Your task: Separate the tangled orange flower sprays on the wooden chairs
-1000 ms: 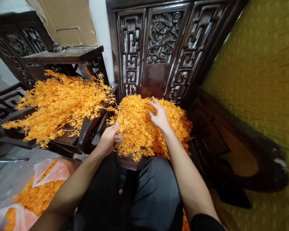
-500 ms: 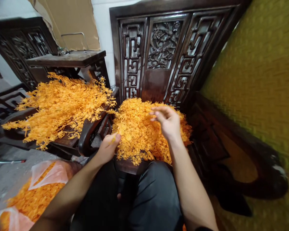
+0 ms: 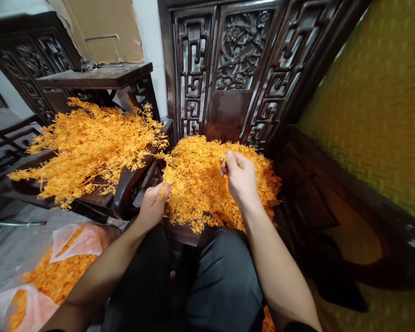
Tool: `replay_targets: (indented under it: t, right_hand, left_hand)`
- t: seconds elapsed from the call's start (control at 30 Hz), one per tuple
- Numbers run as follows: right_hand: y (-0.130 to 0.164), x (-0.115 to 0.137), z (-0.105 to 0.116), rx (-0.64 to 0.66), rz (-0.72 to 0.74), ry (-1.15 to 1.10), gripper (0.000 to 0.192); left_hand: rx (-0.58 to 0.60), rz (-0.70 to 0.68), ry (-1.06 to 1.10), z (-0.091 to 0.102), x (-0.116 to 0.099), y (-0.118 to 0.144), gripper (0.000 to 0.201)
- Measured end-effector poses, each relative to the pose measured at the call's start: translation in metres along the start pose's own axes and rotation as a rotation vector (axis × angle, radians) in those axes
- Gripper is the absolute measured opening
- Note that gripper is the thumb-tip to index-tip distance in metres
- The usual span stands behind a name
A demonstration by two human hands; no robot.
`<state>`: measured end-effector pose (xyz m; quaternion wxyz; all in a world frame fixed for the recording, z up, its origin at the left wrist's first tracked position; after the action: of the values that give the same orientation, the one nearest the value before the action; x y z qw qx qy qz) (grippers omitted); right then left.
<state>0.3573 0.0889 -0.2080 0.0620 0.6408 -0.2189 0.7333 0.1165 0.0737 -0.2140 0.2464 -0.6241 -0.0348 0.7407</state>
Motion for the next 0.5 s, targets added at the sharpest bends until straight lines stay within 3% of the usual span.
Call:
replay_targets:
  t: [0.13, 0.27, 0.37, 0.5]
  right_hand:
    - [0.008, -0.009, -0.021, 0.235, -0.132, -0.075, 0.036]
    - [0.028, -0.001, -0.061, 0.36, -0.26, -0.202, 0.044]
    - [0.035, -0.007, -0.085, 0.275, -0.322, -0.215, 0.049]
    - [0.036, -0.022, -0.101, 0.049, -0.262, -0.225, 0.05]
  left_hand:
    - [-0.027, 0.051, -0.015, -0.001, 0.005, -0.007, 0.039]
    - [-0.051, 0.054, -0.121, -0.008, 0.01, -0.021, 0.031]
    - [-0.072, -0.005, -0.245, -0.017, 0.011, -0.03, 0.028]
    - [-0.102, -0.044, -0.353, -0.026, 0.01, -0.036, 0.025]
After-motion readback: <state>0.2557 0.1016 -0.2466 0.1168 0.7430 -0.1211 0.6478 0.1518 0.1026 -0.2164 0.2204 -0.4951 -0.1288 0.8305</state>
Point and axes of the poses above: each hand's wrist, its own y-axis away from the middle knuckle, its own z-axis out of the back of the hand, x = y × z, the point moved 7 cm from there along -y, towards the middle knuckle, and after that the axes turned 10 degrees about y, right-handed, at the moved point
